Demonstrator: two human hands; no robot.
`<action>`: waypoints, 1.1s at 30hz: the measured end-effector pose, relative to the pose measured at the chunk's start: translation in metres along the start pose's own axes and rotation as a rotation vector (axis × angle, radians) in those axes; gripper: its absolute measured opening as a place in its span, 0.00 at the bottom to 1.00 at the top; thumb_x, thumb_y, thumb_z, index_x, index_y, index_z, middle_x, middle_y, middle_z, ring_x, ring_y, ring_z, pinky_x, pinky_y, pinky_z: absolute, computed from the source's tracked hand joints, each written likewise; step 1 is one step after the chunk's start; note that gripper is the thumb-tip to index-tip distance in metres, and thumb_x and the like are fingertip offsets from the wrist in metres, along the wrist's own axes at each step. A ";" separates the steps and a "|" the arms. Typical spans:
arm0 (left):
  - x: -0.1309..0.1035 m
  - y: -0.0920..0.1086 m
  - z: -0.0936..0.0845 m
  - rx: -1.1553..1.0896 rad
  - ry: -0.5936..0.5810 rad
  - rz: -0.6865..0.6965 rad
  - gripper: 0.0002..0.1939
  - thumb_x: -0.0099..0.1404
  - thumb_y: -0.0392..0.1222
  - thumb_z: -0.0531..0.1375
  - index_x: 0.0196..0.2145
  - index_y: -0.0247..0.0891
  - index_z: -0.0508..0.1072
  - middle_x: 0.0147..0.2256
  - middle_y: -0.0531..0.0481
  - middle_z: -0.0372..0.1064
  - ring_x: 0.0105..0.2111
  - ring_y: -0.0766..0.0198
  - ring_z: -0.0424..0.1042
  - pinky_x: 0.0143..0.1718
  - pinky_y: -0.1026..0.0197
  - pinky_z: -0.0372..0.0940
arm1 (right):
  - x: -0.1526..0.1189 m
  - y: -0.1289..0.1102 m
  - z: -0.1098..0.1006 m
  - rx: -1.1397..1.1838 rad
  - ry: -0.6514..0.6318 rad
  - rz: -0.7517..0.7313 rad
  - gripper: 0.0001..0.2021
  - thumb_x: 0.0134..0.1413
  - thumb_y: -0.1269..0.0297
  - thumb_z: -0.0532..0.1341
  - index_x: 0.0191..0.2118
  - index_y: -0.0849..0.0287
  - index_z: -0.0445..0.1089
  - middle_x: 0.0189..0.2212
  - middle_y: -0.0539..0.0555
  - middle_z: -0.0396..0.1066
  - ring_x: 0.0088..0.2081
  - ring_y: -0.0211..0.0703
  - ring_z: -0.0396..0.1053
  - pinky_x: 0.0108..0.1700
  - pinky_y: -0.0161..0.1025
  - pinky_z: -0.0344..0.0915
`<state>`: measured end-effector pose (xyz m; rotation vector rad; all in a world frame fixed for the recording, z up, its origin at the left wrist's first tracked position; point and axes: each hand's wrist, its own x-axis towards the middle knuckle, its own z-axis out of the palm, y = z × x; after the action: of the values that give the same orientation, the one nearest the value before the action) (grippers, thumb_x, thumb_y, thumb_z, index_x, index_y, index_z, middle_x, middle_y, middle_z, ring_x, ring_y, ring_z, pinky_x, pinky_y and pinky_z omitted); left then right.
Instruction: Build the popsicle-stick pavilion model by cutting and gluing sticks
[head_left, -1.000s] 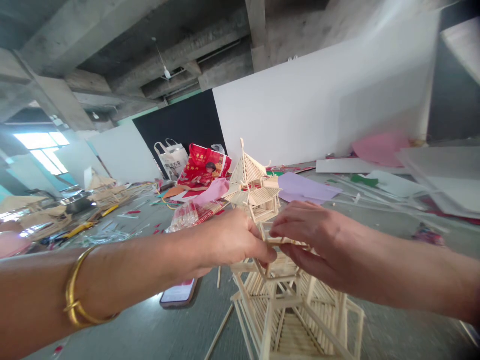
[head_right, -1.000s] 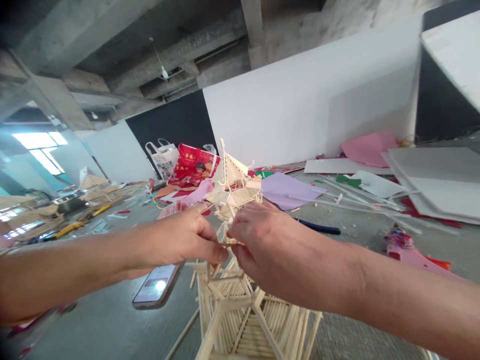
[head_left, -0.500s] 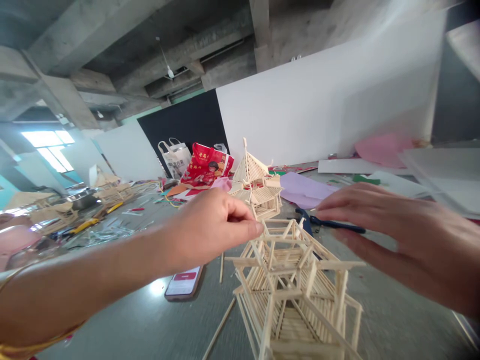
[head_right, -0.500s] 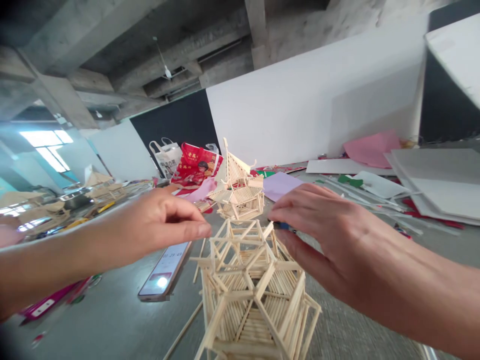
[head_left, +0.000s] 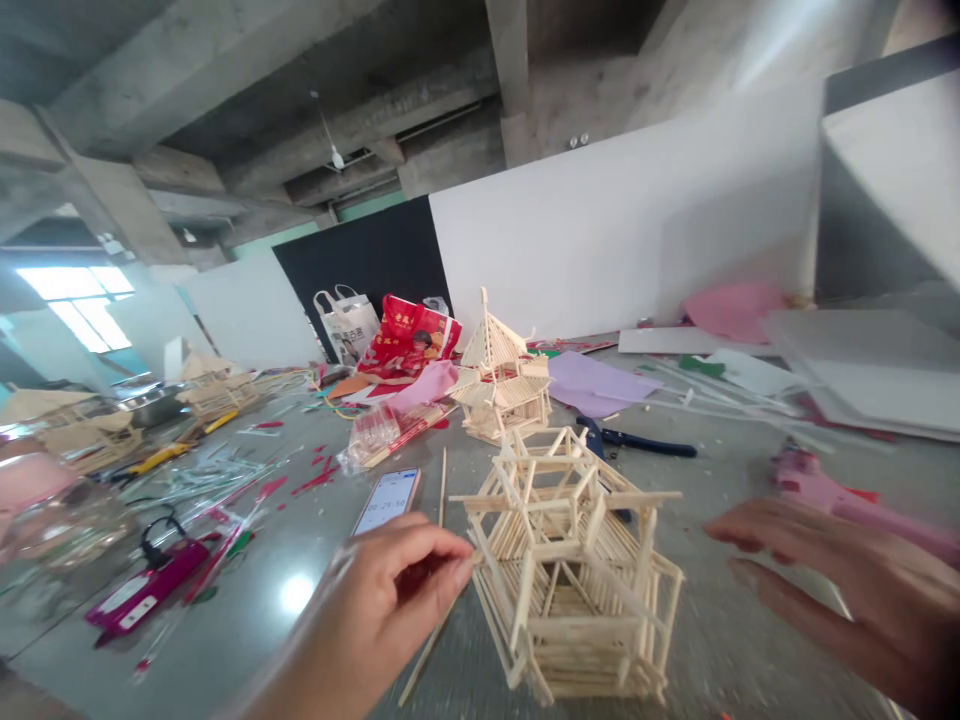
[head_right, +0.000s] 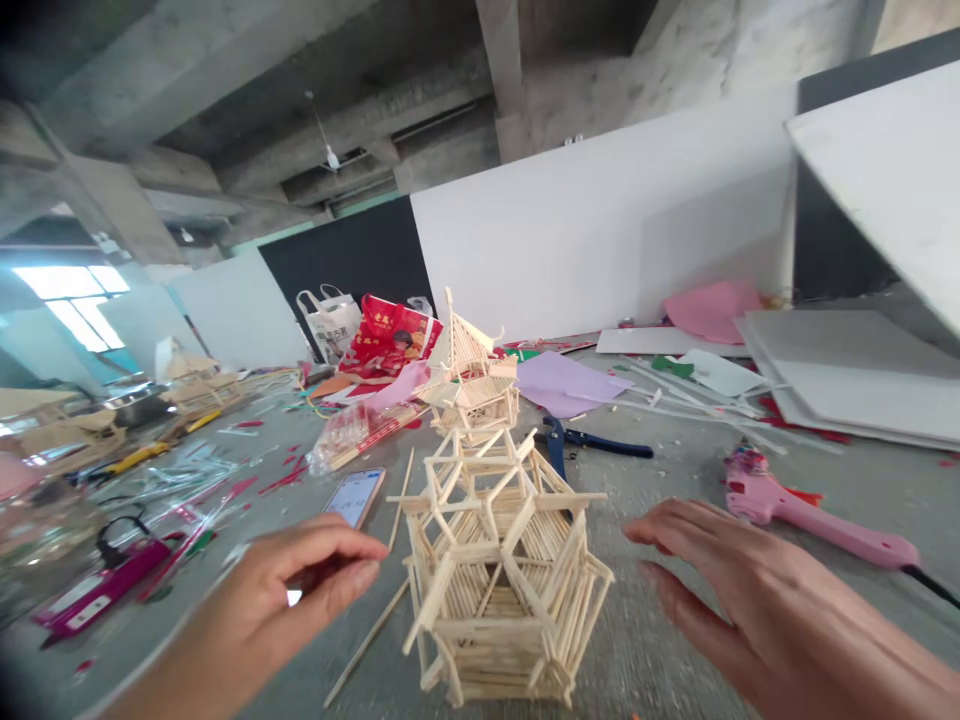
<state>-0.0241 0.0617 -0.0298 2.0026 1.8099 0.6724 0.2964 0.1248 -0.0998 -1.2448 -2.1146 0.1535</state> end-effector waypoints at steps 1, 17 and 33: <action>-0.006 -0.008 0.008 -0.069 0.043 -0.067 0.11 0.58 0.49 0.56 0.32 0.42 0.74 0.26 0.52 0.69 0.27 0.65 0.67 0.28 0.65 0.60 | -0.003 0.004 0.002 -0.006 -0.067 0.047 0.09 0.50 0.59 0.57 0.39 0.40 0.66 0.37 0.52 0.70 0.37 0.48 0.69 0.41 0.48 0.65; -0.024 -0.054 0.084 -1.063 -0.047 -0.572 0.24 0.41 0.48 0.68 0.37 0.38 0.73 0.40 0.42 0.72 0.33 0.55 0.72 0.32 0.56 0.66 | 0.010 -0.008 0.040 0.580 -0.555 0.328 0.16 0.45 0.74 0.45 0.39 0.60 0.65 0.30 0.53 0.68 0.29 0.37 0.67 0.29 0.32 0.63; 0.000 -0.032 0.065 -0.991 -0.194 -0.409 0.13 0.54 0.41 0.60 0.36 0.33 0.73 0.34 0.44 0.72 0.34 0.59 0.71 0.36 0.58 0.66 | -0.025 -0.018 0.032 0.487 -0.590 0.383 0.11 0.42 0.73 0.47 0.28 0.61 0.66 0.21 0.47 0.64 0.23 0.31 0.59 0.24 0.29 0.52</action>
<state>-0.0138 0.0689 -0.1014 0.9746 1.2949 0.9418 0.2724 0.1017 -0.1295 -1.3852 -2.0701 1.2571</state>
